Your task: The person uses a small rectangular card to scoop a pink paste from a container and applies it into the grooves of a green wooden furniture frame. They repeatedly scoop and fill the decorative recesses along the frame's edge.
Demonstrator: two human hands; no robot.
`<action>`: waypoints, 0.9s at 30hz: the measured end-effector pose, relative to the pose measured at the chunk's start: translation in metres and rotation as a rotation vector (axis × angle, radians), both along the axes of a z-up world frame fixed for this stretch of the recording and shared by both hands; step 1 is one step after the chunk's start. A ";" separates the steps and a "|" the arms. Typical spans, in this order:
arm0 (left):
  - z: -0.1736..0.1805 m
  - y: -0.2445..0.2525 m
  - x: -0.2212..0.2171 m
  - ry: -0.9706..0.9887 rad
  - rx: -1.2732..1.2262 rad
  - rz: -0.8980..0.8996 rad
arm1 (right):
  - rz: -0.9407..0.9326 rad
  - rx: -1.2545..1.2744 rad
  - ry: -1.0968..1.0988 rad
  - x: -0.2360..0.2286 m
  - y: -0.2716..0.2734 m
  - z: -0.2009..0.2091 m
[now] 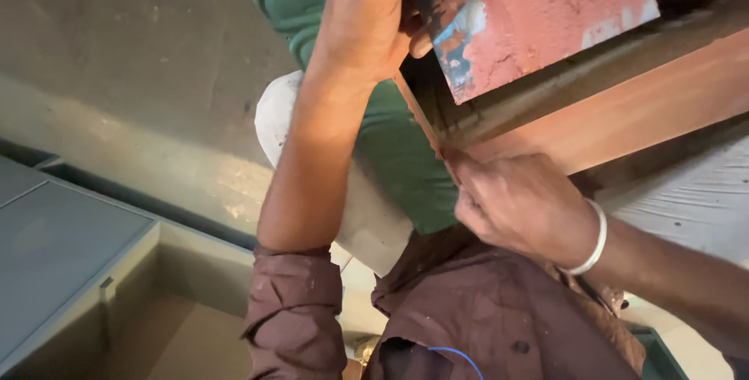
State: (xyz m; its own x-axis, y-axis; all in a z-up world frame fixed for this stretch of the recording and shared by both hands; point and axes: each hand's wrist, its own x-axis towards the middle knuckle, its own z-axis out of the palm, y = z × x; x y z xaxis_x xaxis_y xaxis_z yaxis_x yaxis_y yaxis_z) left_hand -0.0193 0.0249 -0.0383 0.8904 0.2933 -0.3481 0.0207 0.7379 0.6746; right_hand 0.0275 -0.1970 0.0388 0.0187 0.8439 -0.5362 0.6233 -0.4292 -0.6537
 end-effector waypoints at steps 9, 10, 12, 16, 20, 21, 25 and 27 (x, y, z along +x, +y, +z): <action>-0.007 0.004 -0.003 0.016 0.139 0.037 | -0.144 -0.066 -0.024 0.011 -0.019 0.011; -0.007 0.003 -0.002 0.020 0.092 0.042 | -0.132 -0.090 -0.040 0.005 -0.020 0.009; -0.006 0.001 -0.003 0.028 -0.004 0.053 | -0.134 0.060 -0.042 -0.011 -0.021 0.004; 0.001 0.005 -0.006 0.023 0.072 0.060 | -0.204 0.249 0.089 -0.009 -0.042 0.000; 0.009 0.012 -0.002 0.046 0.031 -0.013 | -0.243 0.173 -0.159 0.034 -0.077 0.007; 0.012 0.013 -0.001 0.064 0.009 -0.055 | -0.363 0.432 -0.314 0.042 -0.079 0.009; 0.025 0.001 -0.001 0.114 -0.027 -0.199 | -0.098 0.569 -0.544 0.080 -0.047 0.021; 0.031 0.000 -0.010 0.008 -0.071 -0.230 | 0.067 0.628 -0.621 0.096 -0.020 0.024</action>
